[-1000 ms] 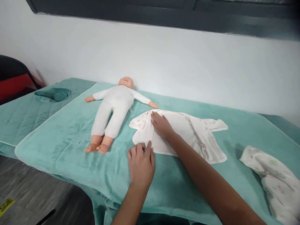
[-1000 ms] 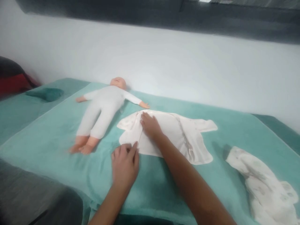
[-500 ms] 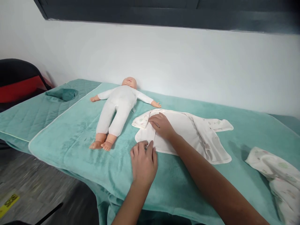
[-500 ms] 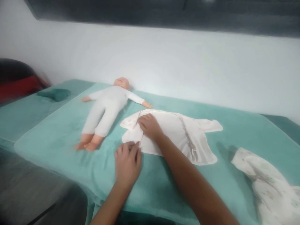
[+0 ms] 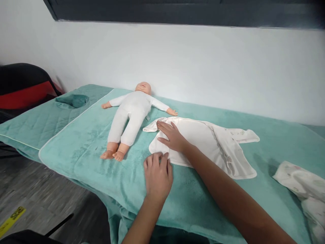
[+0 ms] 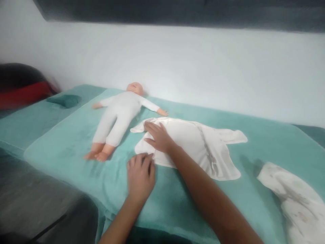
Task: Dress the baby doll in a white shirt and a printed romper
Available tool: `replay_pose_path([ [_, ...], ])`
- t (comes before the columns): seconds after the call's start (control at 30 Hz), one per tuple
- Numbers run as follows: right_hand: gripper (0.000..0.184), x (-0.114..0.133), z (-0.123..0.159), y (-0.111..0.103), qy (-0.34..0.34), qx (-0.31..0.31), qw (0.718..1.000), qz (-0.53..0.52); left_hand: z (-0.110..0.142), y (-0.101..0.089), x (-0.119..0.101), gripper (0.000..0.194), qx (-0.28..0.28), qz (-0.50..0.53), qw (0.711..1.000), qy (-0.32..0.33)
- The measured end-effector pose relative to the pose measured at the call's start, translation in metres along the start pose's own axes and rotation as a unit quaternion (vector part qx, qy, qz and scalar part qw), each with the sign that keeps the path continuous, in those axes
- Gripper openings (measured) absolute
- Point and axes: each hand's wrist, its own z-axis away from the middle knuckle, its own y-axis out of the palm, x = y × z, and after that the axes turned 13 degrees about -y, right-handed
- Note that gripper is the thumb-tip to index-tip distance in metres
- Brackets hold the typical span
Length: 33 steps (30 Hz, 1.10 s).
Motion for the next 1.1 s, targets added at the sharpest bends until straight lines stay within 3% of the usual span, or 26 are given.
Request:
replay_pose_path([
  [0.43,0.058,0.006,-0.005,0.003,-0.029,-0.002,0.999,0.025,0.001,-0.001,-0.001,0.028,0.0,-0.011,1.0,0.004],
  [0.57,0.052,0.013,-0.021,0.009,0.004,-0.005,0.999,0.042,0.001,-0.001,-0.001,0.028,0.007,-0.005,1.0,0.007],
  [0.77,0.028,0.025,-0.052,0.019,0.052,-0.005,0.989,0.139,0.002,-0.001,0.0,0.026,0.018,0.013,1.0,-0.005],
  [0.9,0.031,0.026,-0.059,0.021,0.051,-0.002,0.983,0.174,0.001,-0.001,0.0,0.025,0.018,0.019,1.0,-0.007],
  [1.1,0.027,0.016,-0.05,0.016,-0.005,-0.031,0.994,0.106,0.001,0.0,0.001,0.027,0.008,0.024,1.0,-0.006],
])
